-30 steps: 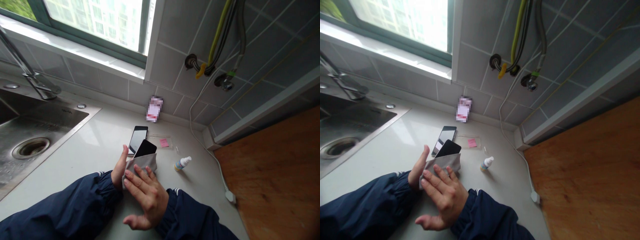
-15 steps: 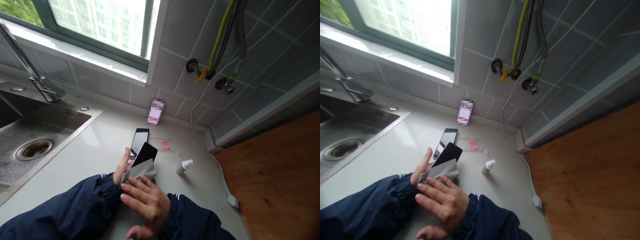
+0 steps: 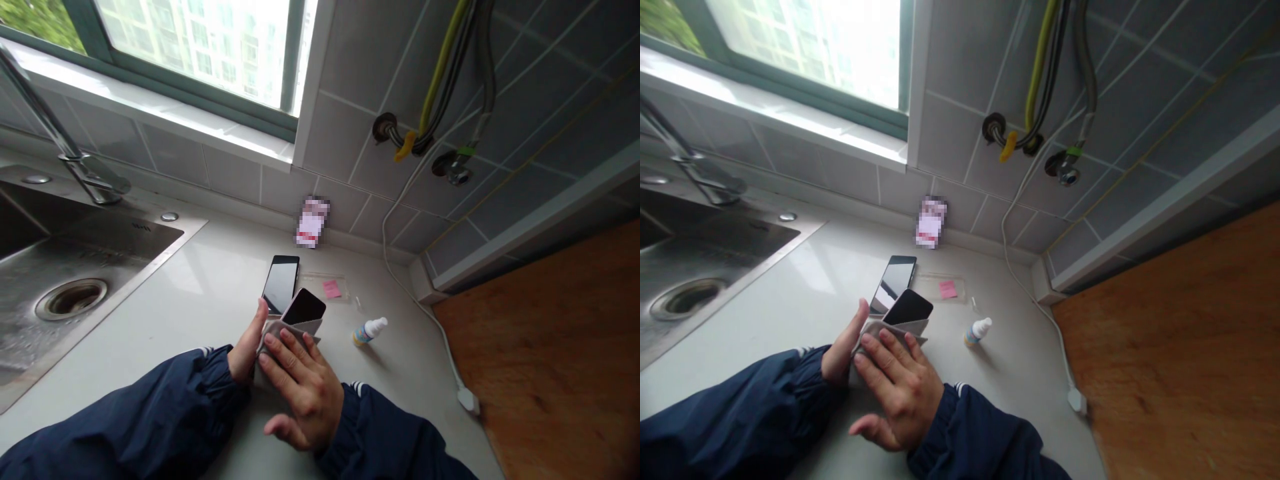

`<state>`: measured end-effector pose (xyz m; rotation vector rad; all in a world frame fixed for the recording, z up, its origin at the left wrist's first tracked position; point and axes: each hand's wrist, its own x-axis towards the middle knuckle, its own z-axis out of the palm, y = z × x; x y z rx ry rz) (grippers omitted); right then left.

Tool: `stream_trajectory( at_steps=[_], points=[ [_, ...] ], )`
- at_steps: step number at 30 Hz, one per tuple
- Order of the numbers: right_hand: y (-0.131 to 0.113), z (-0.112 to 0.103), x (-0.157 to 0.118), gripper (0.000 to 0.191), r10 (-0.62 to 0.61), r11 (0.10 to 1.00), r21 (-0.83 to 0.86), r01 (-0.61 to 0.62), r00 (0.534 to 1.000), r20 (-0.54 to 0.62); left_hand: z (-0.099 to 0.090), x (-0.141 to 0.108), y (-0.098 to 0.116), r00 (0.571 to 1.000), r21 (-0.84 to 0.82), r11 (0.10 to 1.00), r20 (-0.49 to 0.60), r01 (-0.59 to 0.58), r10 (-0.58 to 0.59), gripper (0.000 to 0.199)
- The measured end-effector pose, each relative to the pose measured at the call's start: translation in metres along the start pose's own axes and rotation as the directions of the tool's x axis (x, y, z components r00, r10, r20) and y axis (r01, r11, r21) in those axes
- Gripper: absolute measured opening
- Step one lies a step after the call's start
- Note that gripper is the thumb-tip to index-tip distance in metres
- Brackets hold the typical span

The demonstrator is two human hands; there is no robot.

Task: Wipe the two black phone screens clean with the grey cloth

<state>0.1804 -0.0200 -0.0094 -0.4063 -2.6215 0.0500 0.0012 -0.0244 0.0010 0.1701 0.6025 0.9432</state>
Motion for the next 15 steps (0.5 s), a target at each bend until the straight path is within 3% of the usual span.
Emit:
stream_trajectory(
  at_steps=[3, 6, 9, 15],
  points=[
    [0.003, 0.001, -0.002, 0.078, 0.077, 0.997, 0.004, -0.077, 0.997, 0.006, 0.0, 0.001, -0.003, 0.999, 0.042, 0.999, -0.04, -0.024, 0.025, 0.08],
    [0.008, 0.004, -0.002, 0.077, 0.231, 0.973, -0.011, -0.232, 0.971, -0.054, 0.0, 0.005, -0.006, 0.995, 0.113, 0.99, 0.061, -0.085, 0.079, 0.079],
    [0.011, 0.008, 0.0, 0.076, 0.362, 0.93, -0.007, -0.368, 0.917, -0.167, 0.0, 0.007, -0.006, 0.987, 0.178, 0.974, 0.104, -0.139, 0.121, 0.079],
    [0.013, 0.01, 0.003, 0.077, 0.445, 0.895, 0.079, -0.439, 0.865, -0.232, -0.003, 0.002, 0.001, 0.995, 0.201, 0.98, 0.103, -0.016, -0.005, 0.088]
  ],
)
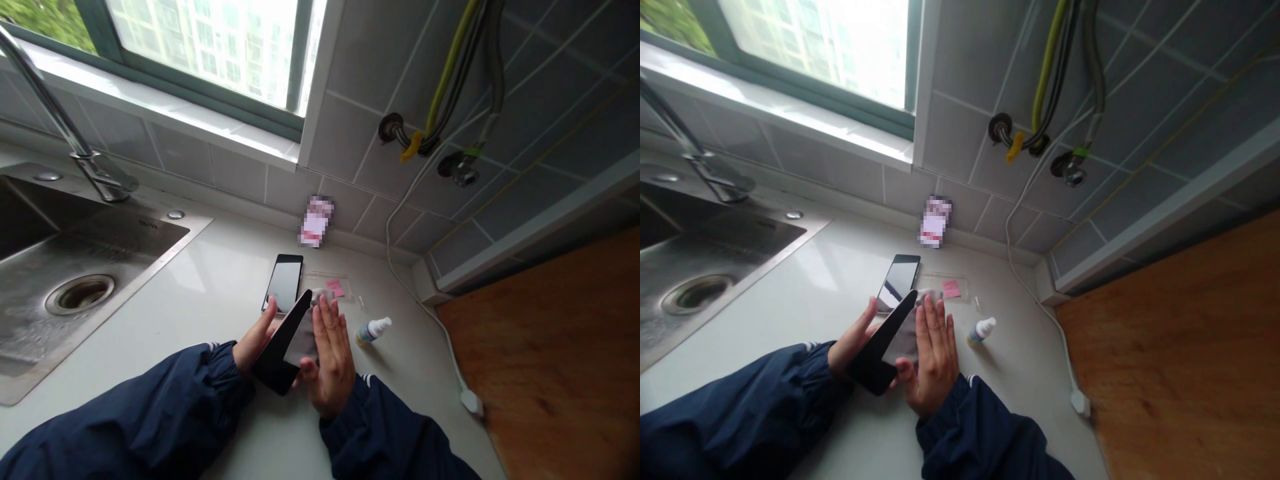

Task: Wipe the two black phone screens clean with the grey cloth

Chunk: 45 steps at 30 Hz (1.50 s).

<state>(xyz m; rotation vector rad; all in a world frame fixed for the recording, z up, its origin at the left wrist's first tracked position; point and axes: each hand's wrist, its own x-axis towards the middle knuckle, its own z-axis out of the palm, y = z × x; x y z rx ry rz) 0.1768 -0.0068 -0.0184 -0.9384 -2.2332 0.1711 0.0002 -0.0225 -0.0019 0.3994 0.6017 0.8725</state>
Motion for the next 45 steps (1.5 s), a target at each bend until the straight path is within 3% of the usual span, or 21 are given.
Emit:
stream_trajectory(
  at_steps=[7, 14, 18, 22, 29, 39, 45],
  points=[
    [0.003, -0.007, -0.002, 0.069, -0.084, 0.994, 0.075, 0.081, 0.996, 0.028, -0.004, 0.0, 0.006, 0.999, -0.145, 0.989, 0.034, 0.04, -0.036, 0.094],
    [-0.008, -0.021, -0.001, 0.072, -0.358, 0.917, 0.217, 0.333, 0.93, 0.086, 0.004, 0.0, 0.01, 0.997, -0.476, 0.878, 0.079, 0.042, -0.005, 0.091],
    [-0.012, -0.026, -0.002, 0.066, -0.411, 0.882, 0.27, 0.386, 0.911, 0.038, 0.006, -0.001, 0.012, 0.999, -0.445, 0.896, 0.05, 0.014, 0.009, 0.094],
    [-0.013, -0.026, -0.003, 0.063, -0.404, 0.876, 0.282, 0.39, 0.915, -0.011, 0.006, -0.002, 0.013, 0.999, -0.347, 0.937, 0.021, -0.036, 0.046, 0.092],
    [-0.011, -0.027, 0.002, 0.047, -0.399, 0.877, 0.266, 0.4, 0.915, -0.063, 0.006, 0.002, 0.01, 0.98, -0.249, 0.949, -0.09, -0.195, 0.178, 0.07],
    [0.008, -0.021, 0.004, 0.044, -0.267, 0.939, 0.202, 0.277, 0.961, -0.077, 0.007, 0.002, 0.012, 0.986, -0.248, 0.956, -0.102, -0.155, 0.134, 0.066],
    [0.011, -0.014, 0.004, 0.052, -0.159, 0.973, 0.162, 0.166, 0.986, -0.053, 0.009, -0.001, 0.012, 0.995, -0.11, 0.99, -0.052, -0.084, 0.079, 0.071]
  ],
)
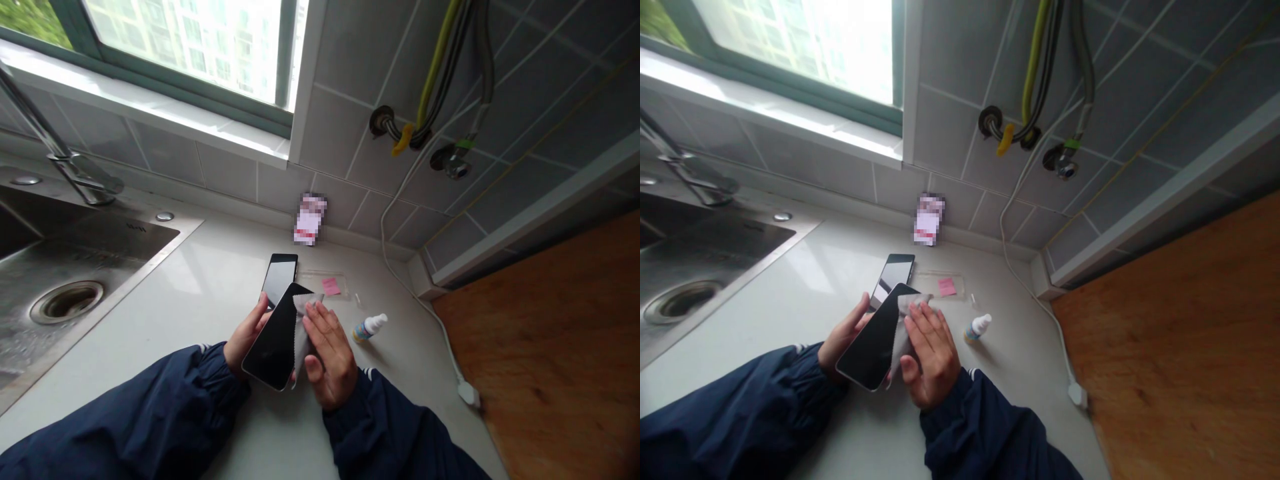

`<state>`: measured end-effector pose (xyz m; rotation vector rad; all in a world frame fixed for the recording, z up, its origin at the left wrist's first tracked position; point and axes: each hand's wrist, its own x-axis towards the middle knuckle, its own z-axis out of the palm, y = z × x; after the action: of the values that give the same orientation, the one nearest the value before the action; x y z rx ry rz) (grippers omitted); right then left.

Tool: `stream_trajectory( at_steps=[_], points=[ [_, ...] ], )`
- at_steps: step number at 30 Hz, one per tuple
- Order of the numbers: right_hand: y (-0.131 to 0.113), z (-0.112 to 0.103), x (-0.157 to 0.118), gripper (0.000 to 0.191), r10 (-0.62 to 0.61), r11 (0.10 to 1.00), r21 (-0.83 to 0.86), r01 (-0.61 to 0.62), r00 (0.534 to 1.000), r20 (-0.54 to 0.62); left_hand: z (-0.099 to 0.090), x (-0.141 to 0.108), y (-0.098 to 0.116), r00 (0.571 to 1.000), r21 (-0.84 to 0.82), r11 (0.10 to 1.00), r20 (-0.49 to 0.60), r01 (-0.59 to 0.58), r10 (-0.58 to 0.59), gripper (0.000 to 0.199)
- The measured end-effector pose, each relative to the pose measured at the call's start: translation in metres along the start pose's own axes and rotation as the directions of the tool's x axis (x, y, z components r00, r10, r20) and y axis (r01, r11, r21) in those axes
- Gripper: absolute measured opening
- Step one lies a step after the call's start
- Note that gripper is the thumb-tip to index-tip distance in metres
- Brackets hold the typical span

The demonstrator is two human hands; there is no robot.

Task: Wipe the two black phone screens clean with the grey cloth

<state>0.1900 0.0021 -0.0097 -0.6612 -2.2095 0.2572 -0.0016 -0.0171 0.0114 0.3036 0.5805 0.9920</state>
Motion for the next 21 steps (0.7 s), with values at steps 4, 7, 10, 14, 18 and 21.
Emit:
stream_trajectory(
  at_steps=[4, 7, 10, 14, 18, 21],
  points=[
    [0.0022, 0.0027, -0.0013, 0.055, 0.022, 1.0, 0.001, -0.022, 1.0, 0.015, -0.0025, 0.0, -0.002, 1.0, 0.016, 1.0, 0.008, 0.01, -0.01, 0.068],
    [0.0034, 0.0033, -0.0014, 0.055, 0.027, 1.0, -0.003, -0.027, 1.0, 0.007, -0.0033, -0.0002, -0.0022, 1.0, 0.03, 1.0, 0.027, 0.004, -0.004, 0.069],
    [0.0031, 0.0034, -0.0005, 0.054, 0.028, 1.0, -0.005, -0.028, 1.0, -0.003, -0.0031, -0.0015, -0.001, 0.998, 0.104, 0.994, 0.038, 0.036, -0.04, 0.075],
    [0.0028, 0.0045, -0.0007, 0.056, 0.05, 0.999, -0.013, -0.05, 0.999, 0.008, -0.0039, -0.0025, 0.0002, 0.995, 0.192, 0.977, 0.011, 0.093, -0.096, 0.08],
    [0.0047, 0.0078, -0.0036, 0.059, 0.072, 0.997, -0.028, -0.071, 0.997, 0.034, -0.004, -0.0025, -0.0002, 0.978, 0.193, 0.959, -0.078, 0.206, -0.195, 0.081],
    [0.0056, 0.0104, -0.0055, 0.061, 0.084, 0.995, -0.054, -0.082, 0.996, 0.042, 0.0002, -0.0034, -0.0009, 0.962, 0.182, 0.948, -0.126, 0.261, -0.241, 0.082]
  ],
)
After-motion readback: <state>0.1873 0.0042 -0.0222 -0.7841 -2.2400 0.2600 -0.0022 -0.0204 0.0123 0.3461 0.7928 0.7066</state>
